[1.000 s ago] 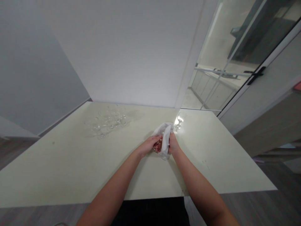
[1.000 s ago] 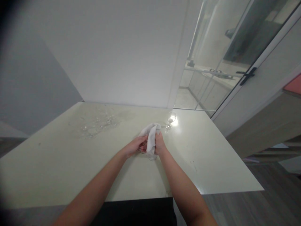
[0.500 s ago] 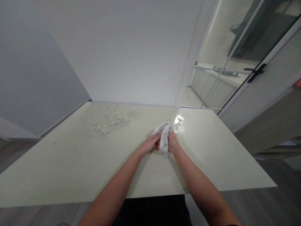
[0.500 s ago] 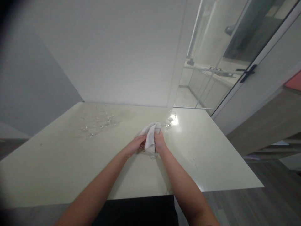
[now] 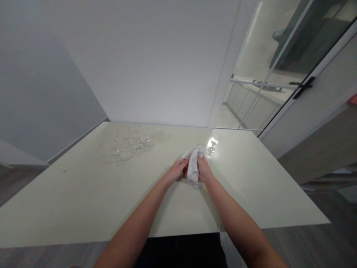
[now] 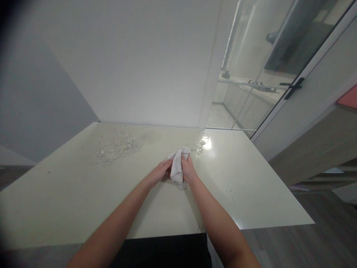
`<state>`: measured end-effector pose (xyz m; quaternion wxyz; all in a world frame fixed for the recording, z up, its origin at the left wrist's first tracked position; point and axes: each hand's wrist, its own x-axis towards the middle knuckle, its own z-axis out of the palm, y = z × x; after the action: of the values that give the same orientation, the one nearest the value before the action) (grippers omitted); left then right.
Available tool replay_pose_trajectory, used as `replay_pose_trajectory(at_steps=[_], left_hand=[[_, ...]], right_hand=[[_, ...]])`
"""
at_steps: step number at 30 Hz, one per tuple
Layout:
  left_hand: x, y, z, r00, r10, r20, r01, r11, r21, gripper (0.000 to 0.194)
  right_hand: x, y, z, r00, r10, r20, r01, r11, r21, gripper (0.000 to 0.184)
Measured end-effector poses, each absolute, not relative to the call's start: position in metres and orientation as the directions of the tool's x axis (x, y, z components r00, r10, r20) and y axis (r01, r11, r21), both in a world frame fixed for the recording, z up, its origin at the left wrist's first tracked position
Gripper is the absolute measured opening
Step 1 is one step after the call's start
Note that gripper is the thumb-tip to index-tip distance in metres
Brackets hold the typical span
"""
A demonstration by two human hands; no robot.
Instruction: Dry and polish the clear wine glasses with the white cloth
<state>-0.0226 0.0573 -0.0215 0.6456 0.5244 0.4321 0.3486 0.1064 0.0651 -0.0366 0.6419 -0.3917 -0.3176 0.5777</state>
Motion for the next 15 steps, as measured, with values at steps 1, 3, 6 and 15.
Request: replay_pose_trajectory(at_steps=[1,3,6,15], left_hand=[[-0.0228,0.0592,-0.0232,0.359,0.912,-0.198,0.020,0.204,0.979,0.049],[-0.0231,0.0625,-0.0256,0.330,0.924,-0.194,0.038,0.193,0.981,0.051],[-0.0230,0.0646,-0.0269,0.373,0.902,-0.218,-0.034,0.248,0.968,0.053],[-0.0206,0.0562,-0.0201,0.375,0.917,-0.139,-0.053,0.171,0.984,0.050]], right_hand=[[0.1050,0.0663,-0.0373,0.155,0.985,-0.069,-0.510,0.020,-0.860,0.039],[0.1032,0.0673,-0.0377,0.177,0.978,-0.109,-0.548,0.006,-0.837,0.040],[0.1047,0.0658,-0.0362,0.148,0.985,-0.093,-0.566,0.007,-0.824,0.041],[0.1095,0.0654,-0.0344,0.107,0.994,-0.036,-0.550,0.029,-0.834,0.044]])
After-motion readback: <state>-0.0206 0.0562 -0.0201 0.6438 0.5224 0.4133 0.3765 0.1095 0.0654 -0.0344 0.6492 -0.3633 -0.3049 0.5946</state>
